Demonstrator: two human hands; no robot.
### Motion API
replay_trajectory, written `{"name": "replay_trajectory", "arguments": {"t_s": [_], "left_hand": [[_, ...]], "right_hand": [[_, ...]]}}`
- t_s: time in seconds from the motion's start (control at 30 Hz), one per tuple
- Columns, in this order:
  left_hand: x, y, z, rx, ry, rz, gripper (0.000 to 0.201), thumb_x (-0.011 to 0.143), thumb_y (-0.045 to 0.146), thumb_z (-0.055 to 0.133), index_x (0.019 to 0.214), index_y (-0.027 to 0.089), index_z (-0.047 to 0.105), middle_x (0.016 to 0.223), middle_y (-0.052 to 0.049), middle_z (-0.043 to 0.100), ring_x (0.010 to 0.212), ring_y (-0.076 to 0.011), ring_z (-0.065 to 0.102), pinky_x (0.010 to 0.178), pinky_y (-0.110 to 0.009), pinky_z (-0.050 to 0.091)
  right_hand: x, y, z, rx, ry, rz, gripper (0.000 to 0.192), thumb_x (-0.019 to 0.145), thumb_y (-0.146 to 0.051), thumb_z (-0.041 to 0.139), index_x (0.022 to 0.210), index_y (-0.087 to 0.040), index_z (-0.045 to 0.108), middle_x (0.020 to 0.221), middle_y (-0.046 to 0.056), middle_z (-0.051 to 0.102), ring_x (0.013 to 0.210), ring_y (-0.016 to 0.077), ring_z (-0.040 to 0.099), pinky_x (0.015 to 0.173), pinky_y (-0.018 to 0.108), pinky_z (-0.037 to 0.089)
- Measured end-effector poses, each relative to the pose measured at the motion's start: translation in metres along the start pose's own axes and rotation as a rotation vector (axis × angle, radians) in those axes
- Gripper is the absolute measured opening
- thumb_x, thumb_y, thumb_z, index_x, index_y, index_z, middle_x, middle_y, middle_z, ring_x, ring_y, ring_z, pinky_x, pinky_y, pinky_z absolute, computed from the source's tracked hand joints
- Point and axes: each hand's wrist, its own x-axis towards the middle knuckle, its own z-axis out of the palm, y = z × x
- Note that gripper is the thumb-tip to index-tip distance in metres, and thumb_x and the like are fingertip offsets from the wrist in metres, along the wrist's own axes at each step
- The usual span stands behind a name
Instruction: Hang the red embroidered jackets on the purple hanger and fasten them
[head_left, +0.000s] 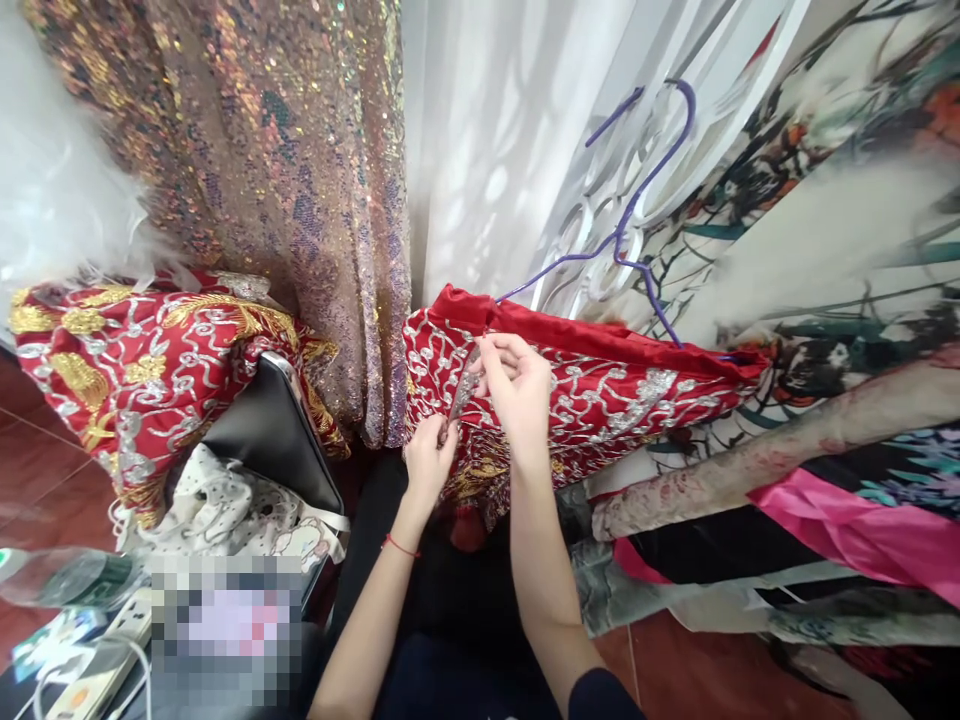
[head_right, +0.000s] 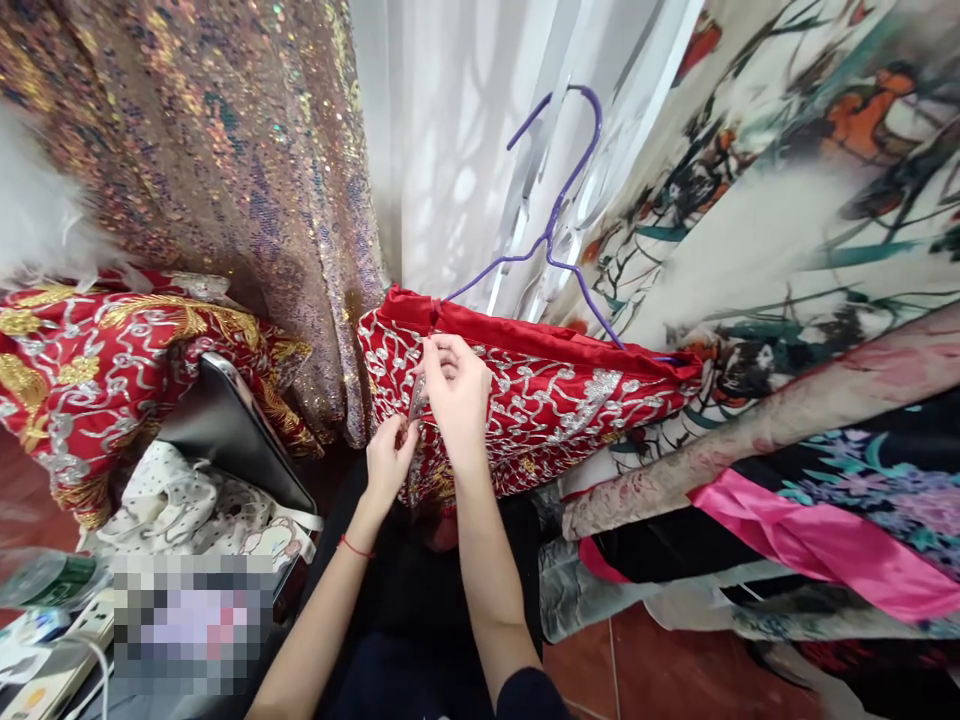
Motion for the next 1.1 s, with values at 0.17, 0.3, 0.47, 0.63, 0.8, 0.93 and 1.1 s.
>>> {"name": "replay_trajectory", "arguments": {"t_s": [0.17, 0.3, 0.47, 0.63, 0.8, 0.93, 1.1], "left_hand": [[0.067, -0.004, -0.021, -0.062, 0.02, 0.17, 0.019, 0.091, 0.038, 0.059, 0.079, 0.024, 0.052, 0.077, -0.001, 0.058, 0.074, -0.0157, 0.055, 0.069, -0.032, 0.046], [0.135, 0.012, -0.04, -0.072, 0.278, 0.173, 0.038, 0.091, 0.048, 0.059, 0.114, 0.019, 0.051, 0.114, -0.011, 0.055, 0.108, -0.0231, 0.053, 0.091, -0.04, 0.045], [0.187, 0.031, -0.046, -0.158, 0.062, 0.181, 0.035, 0.095, 0.054, 0.05, 0.089, 0.02, 0.058, 0.085, -0.004, 0.062, 0.084, -0.0178, 0.056, 0.078, -0.03, 0.044], [0.193, 0.026, -0.048, -0.344, 0.101, 0.166, 0.045, 0.094, 0.059, 0.051, 0.071, 0.02, 0.053, 0.065, 0.003, 0.045, 0.061, -0.0118, 0.04, 0.06, -0.026, 0.037], [0.198, 0.014, -0.053, -0.487, 0.311, 0.12, 0.05, 0.089, 0.066, 0.055, 0.07, 0.02, 0.052, 0.066, 0.002, 0.042, 0.06, -0.0119, 0.036, 0.061, -0.027, 0.035], [0.205, 0.003, -0.058, -0.594, 0.376, 0.045, 0.051, 0.084, 0.068, 0.06, 0.067, 0.02, 0.049, 0.065, 0.003, 0.04, 0.061, -0.0121, 0.035, 0.06, -0.028, 0.033], [0.207, 0.005, -0.074, -0.411, 0.222, -0.027, 0.048, 0.088, 0.062, 0.056, 0.065, 0.02, 0.051, 0.063, 0.002, 0.043, 0.06, -0.0121, 0.036, 0.06, -0.028, 0.033]], "right_hand": [[-0.019, 0.014, -0.093, -0.544, 0.141, -0.581, 0.009, 0.089, -0.023, 0.062, 0.09, -0.023, 0.072, 0.084, 0.004, 0.072, 0.073, 0.0173, 0.065, 0.072, 0.032, 0.051], [-0.017, 0.017, -0.187, -0.951, 0.398, -0.805, 0.018, 0.086, -0.025, 0.063, 0.103, -0.022, 0.071, 0.096, 0.01, 0.07, 0.094, 0.0249, 0.065, 0.086, 0.041, 0.052], [0.016, 0.013, -0.252, -1.012, 0.336, -0.511, 0.037, 0.092, -0.042, 0.054, 0.116, -0.017, 0.065, 0.108, 0.014, 0.068, 0.1, 0.0265, 0.063, 0.091, 0.044, 0.05], [0.044, 0.012, -0.255, -0.793, 0.18, -0.48, 0.023, 0.092, -0.038, 0.053, 0.087, -0.02, 0.067, 0.086, 0.006, 0.069, 0.082, 0.0188, 0.063, 0.078, 0.033, 0.049], [0.061, -0.003, -0.229, -0.632, 0.151, -0.471, 0.019, 0.091, -0.033, 0.058, 0.083, -0.019, 0.068, 0.073, 0.0, 0.063, 0.068, 0.0137, 0.056, 0.067, 0.027, 0.046], [0.068, -0.003, -0.202, -0.633, 0.227, -0.55, 0.023, 0.094, -0.036, 0.056, 0.088, -0.018, 0.071, 0.078, 0.002, 0.066, 0.073, 0.0159, 0.06, 0.072, 0.029, 0.049], [0.063, 0.021, -0.189, -0.703, 0.285, -0.499, 0.032, 0.096, -0.044, 0.052, 0.086, -0.017, 0.068, 0.071, 0.002, 0.063, 0.061, 0.0144, 0.056, 0.063, 0.027, 0.045]]}}
